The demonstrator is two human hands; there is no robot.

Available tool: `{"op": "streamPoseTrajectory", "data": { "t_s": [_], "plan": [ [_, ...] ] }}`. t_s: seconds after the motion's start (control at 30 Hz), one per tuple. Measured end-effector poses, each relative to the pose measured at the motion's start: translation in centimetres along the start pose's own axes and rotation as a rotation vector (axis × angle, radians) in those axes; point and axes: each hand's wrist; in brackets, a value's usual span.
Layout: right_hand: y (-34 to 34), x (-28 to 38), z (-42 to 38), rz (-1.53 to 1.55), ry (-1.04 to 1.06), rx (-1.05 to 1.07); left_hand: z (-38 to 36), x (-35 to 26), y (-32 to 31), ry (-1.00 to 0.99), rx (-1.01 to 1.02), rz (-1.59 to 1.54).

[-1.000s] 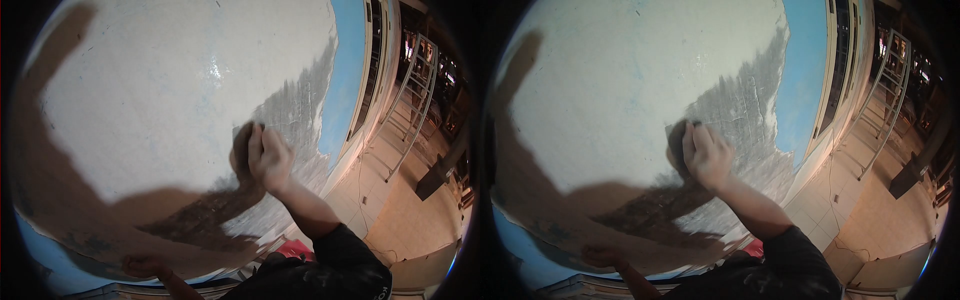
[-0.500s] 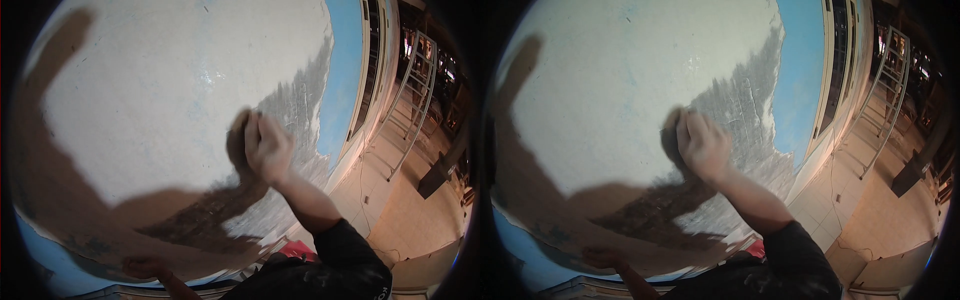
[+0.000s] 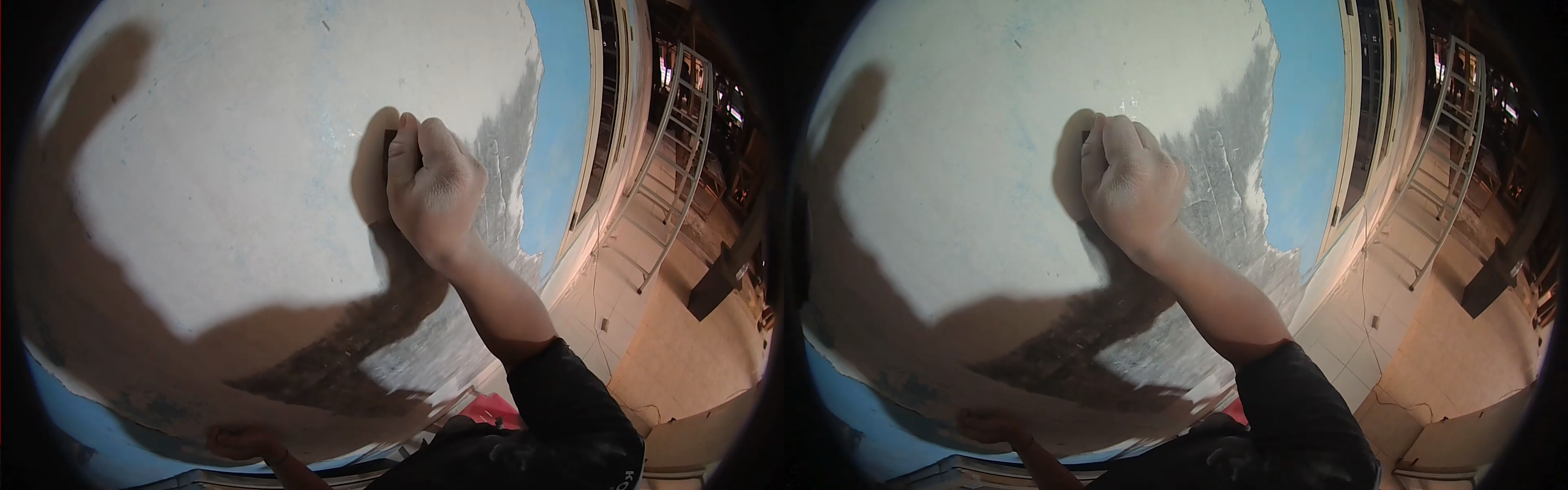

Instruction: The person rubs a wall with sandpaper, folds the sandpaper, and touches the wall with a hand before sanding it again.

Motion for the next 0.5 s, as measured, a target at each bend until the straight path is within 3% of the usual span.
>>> {"op": "streamPoseTrajectory", "data": {
  "t_s": [0.1,0.2,0.3,0.37,0.5],
  "plan": [
    [0.2,-0.7,-2.2,-0.064,-0.009,-0.022,-0.3,0.1,0.0,0.076,0.045,0.012],
    [1.2,-0.7,-5.1,-0.003,-0.080,0.059,0.0,-0.2,-0.1,-0.109,-0.004,0.241],
    [0.6,-0.6,-2.7,-0.033,0.004,0.043,-0.5,0.6,-0.1,0.088,0.031,-0.069],
    [0.1,-0.4,0.2,-0.080,0.016,0.000,-0.6,0.8,0.0,0.122,0.055,-0.066],
    [0.8,-0.7,-3.2,-0.074,0.020,0.010,-0.6,0.4,-0.2,0.337,0.024,-0.282]
  ]
}}
Point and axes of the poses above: each hand's wrist, its own z-axis towards the middle knuckle, its own y-axis out of the back of the hand, x = y × z, and after that the axes turned 9 degrees about z, right-handed
